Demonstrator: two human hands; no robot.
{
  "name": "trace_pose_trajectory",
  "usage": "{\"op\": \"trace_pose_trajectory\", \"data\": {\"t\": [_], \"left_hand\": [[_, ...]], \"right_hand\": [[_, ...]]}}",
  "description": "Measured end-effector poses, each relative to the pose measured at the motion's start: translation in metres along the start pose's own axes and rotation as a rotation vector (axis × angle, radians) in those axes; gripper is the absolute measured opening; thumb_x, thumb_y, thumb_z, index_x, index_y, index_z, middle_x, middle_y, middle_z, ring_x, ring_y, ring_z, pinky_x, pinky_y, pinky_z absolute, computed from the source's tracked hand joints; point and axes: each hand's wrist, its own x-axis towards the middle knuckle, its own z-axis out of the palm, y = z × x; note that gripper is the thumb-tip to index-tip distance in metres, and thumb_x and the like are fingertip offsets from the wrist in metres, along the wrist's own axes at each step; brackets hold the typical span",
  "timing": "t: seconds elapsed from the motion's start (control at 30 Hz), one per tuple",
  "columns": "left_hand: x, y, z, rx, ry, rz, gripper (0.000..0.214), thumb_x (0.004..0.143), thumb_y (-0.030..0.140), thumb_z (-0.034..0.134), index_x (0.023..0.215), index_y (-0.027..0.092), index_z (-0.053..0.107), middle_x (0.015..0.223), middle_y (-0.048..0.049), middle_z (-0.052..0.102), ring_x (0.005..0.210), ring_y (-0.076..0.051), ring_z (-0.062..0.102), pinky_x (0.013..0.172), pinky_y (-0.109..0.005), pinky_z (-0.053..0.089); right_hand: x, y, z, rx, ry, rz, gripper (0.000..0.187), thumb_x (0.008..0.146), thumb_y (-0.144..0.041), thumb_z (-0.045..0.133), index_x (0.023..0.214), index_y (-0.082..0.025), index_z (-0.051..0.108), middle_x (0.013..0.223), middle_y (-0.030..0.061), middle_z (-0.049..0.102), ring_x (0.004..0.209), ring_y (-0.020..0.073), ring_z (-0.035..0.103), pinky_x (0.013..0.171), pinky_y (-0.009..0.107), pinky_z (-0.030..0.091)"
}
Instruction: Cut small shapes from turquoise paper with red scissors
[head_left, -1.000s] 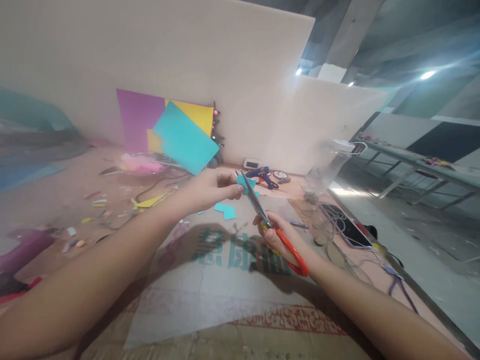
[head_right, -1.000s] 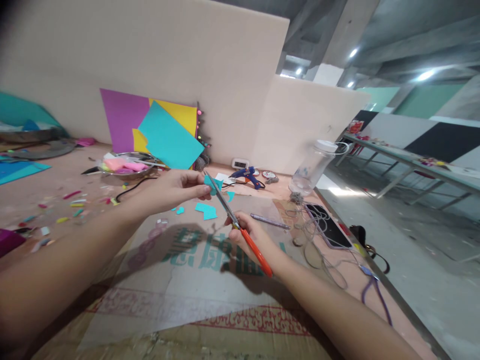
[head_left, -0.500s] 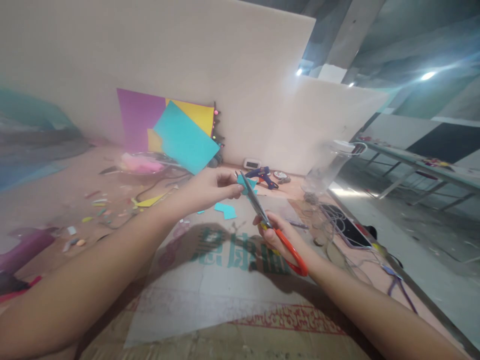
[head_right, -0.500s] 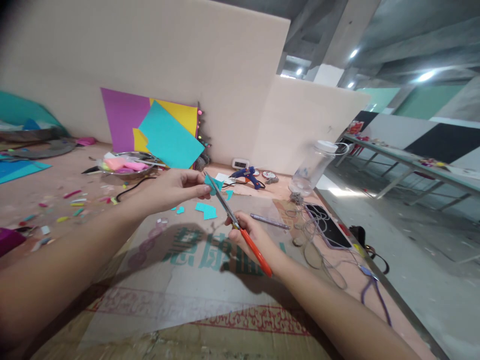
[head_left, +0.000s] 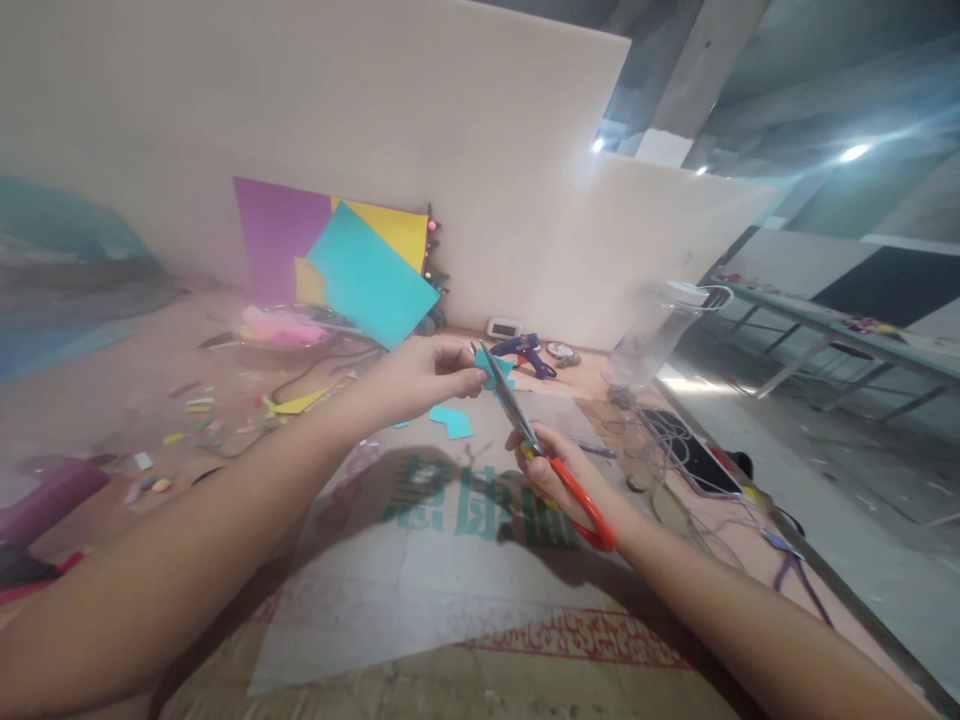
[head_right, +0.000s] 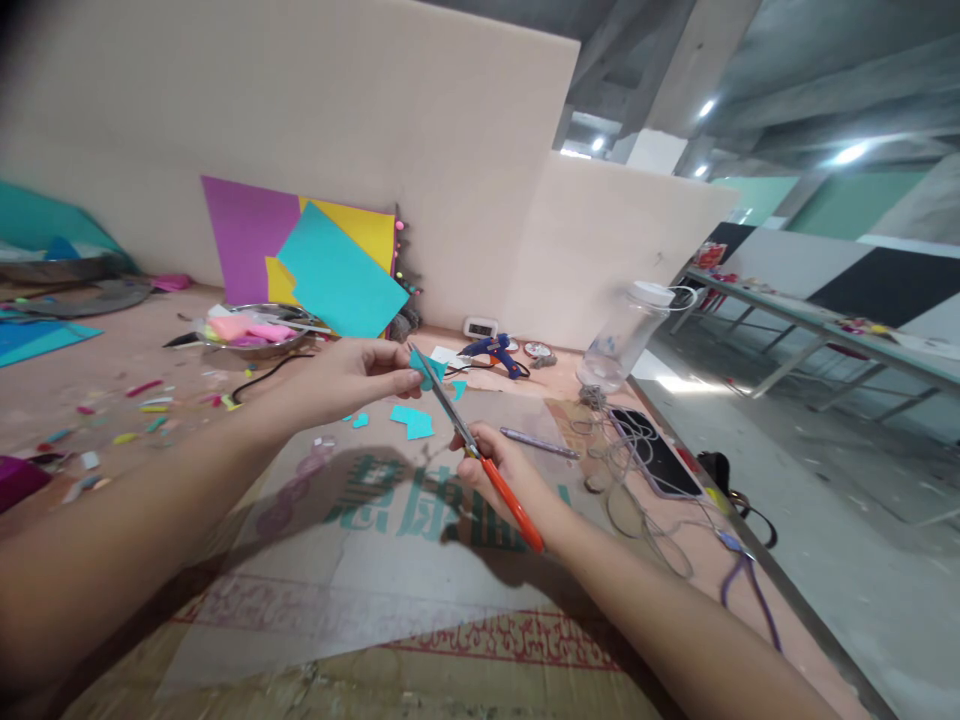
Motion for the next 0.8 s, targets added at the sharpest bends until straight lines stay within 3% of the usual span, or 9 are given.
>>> {"op": "trace_pose_trajectory", "data": {"t": [0.43, 0.6, 0.8], "left_hand": [[0.001, 0.0, 0.002, 0.022, 0.041, 0.097, 0.031, 0.094, 0.046, 0.059, 0.087, 0.019, 0.07, 0.085, -0.0034, 0.075, 0.081, -0.018, 0.07, 0.066, -0.026, 0.05], [0.002, 0.003, 0.012, -0.052, -0.043, 0.106, 0.025, 0.092, 0.039, 0.061, 0.083, 0.017, 0.07, 0.082, -0.0031, 0.074, 0.08, -0.018, 0.07, 0.069, -0.027, 0.052], [0.004, -0.006, 0.022, -0.121, -0.118, 0.111, 0.032, 0.095, 0.045, 0.06, 0.085, 0.017, 0.072, 0.084, -0.0046, 0.075, 0.08, -0.017, 0.07, 0.076, -0.029, 0.054]], "right_hand": [[0.0, 0.0, 0.001, 0.014, -0.003, -0.041, 0.059, 0.09, -0.077, 0.056, 0.109, -0.021, 0.055, 0.076, -0.0052, 0.039, 0.057, 0.0097, 0.033, 0.049, 0.024, 0.028], [0.001, 0.008, 0.005, 0.156, -0.022, -0.139, 0.057, 0.094, -0.075, 0.053, 0.114, -0.021, 0.055, 0.073, -0.0065, 0.038, 0.055, 0.0096, 0.033, 0.049, 0.025, 0.029], [0.0, 0.011, 0.005, 0.189, -0.035, -0.136, 0.052, 0.096, -0.07, 0.054, 0.116, -0.023, 0.054, 0.077, -0.005, 0.04, 0.057, 0.0107, 0.037, 0.051, 0.026, 0.032]]}}
